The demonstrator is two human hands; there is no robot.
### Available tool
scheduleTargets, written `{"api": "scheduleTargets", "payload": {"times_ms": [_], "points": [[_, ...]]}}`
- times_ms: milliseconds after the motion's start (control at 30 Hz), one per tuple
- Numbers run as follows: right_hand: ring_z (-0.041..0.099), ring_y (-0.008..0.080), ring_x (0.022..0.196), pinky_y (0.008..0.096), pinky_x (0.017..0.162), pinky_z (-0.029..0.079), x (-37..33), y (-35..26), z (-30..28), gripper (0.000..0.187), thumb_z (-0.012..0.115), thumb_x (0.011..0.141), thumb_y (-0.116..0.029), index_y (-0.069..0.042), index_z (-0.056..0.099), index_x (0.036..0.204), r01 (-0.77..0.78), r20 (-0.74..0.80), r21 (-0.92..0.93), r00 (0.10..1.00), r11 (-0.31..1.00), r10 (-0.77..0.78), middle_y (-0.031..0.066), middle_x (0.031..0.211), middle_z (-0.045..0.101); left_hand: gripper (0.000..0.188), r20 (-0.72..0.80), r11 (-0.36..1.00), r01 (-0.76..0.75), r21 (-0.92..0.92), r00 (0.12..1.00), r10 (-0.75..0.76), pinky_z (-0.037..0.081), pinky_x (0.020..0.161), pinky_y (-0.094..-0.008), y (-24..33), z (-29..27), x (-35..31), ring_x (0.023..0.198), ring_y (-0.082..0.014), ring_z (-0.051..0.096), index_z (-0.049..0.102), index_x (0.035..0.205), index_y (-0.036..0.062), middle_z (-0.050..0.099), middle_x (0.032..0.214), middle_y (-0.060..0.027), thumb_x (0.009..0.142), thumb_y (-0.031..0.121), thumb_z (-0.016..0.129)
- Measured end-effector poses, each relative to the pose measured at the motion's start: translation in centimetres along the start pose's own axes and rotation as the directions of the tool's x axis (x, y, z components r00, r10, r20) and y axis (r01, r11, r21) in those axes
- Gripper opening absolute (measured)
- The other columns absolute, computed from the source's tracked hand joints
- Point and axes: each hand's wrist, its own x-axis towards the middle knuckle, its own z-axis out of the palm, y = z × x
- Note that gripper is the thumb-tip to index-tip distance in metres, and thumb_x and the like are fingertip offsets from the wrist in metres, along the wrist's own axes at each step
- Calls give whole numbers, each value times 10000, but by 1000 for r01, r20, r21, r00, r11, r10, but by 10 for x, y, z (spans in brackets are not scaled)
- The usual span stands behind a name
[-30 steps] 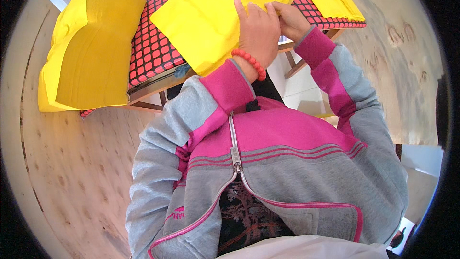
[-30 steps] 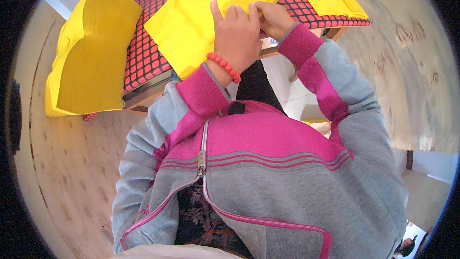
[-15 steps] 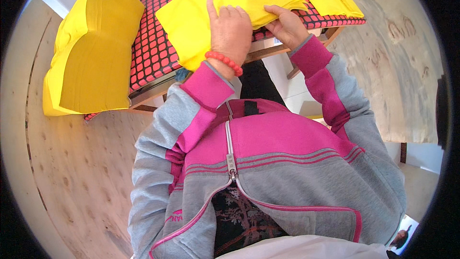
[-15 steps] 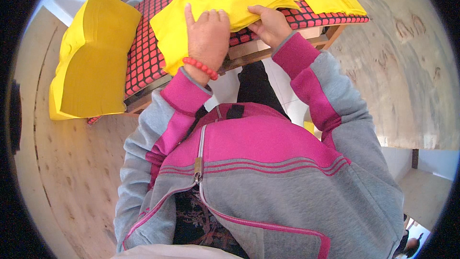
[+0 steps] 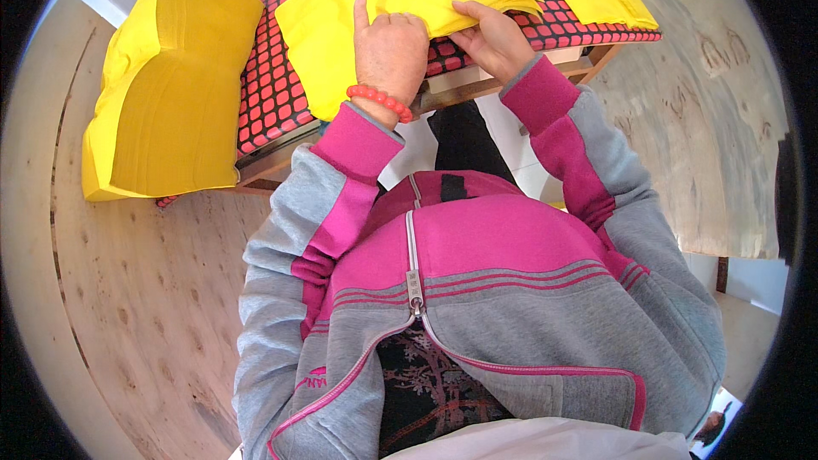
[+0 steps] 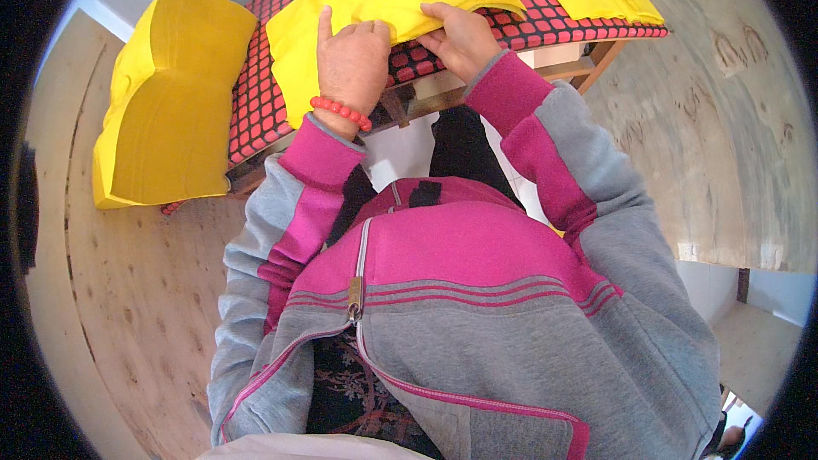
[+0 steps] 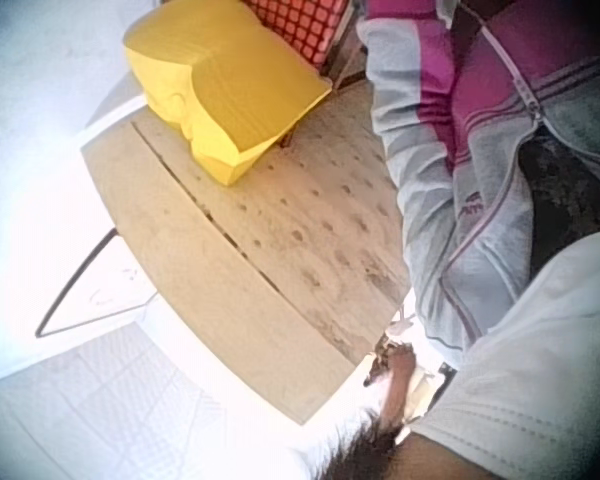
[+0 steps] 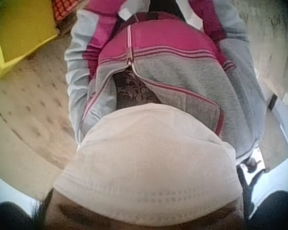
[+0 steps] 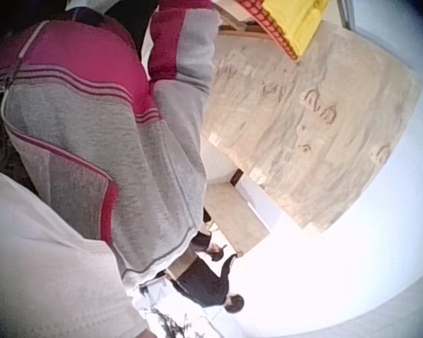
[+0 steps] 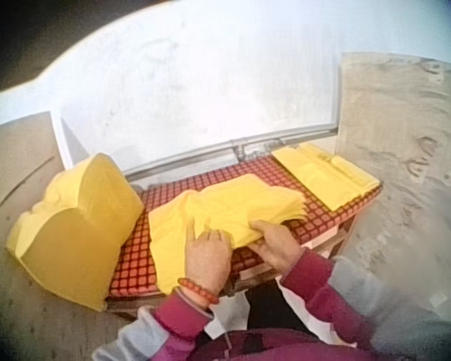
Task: The person folds a yellow fabric sheet on a patterned table. They smooth the fabric, fold it in half multiple times, and align the edges by hand. The folded fabric is placed on the table at the end.
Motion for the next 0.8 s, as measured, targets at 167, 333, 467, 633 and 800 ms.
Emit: {"api": "scheduleTargets", "payload": {"times_ms": [167, 333, 467, 633, 800], "points": [[688, 232, 1059, 354, 926, 597, -30, -21, -4, 286, 622, 1013, -138, 1, 566, 1257, -161, 164, -156, 969, 975, 186, 125, 1165, 669, 165, 123, 996, -35, -83, 991, 45, 414, 1101, -507, -10, -2, -1, 737, -288, 737, 732, 843, 117, 723, 737, -129, 868, 121, 570], [727, 152, 886, 267, 754, 598, -93, -31, 0, 377, 770, 929, -291, 7, 637, 1119, 188, 402, -681, 904, 708, 147, 87, 1002, 720, 163, 194, 992, -77, -103, 976, 96, 430, 1086, -498, -19, -5, -4, 764, -288, 738, 741, 843, 141, 727, 755, -127, 860, 143, 578], [690, 324, 977, 404, 874, 557, -73, -27, 9, 428, 816, 805, -248, -18, 634, 1116, 804, 858, -499, 407, -323, -313, 136, 1092, 699, 161, 208, 983, -112, -145, 968, 141, 441, 1080, -487, -30, -11, -10, 810, -282, 738, 742, 885, 154, 733, 782, -115, 860, 158, 583], [652, 365, 1041, 466, 963, 501, -21, -18, 5, 437, 772, 760, -170, -25, 640, 1151, 692, 900, -409, 415, -595, -135, 145, 1066, 687, 182, 176, 963, -119, -241, 971, 164, 443, 1065, -503, -43, -14, -11, 813, -299, 737, 755, 843, 143, 737, 783, -126, 864, 166, 576], [660, 391, 1004, 481, 882, 528, -9, -42, -22, 357, 706, 792, -108, -35, 643, 1135, 747, 870, -424, 493, -512, -1, 168, 1052, 690, 151, 288, 957, -89, -277, 942, 171, 449, 1087, -506, -54, -16, -17, 853, -330, 715, 726, 956, 116, 722, 815, -135, 831, 134, 643]]}}
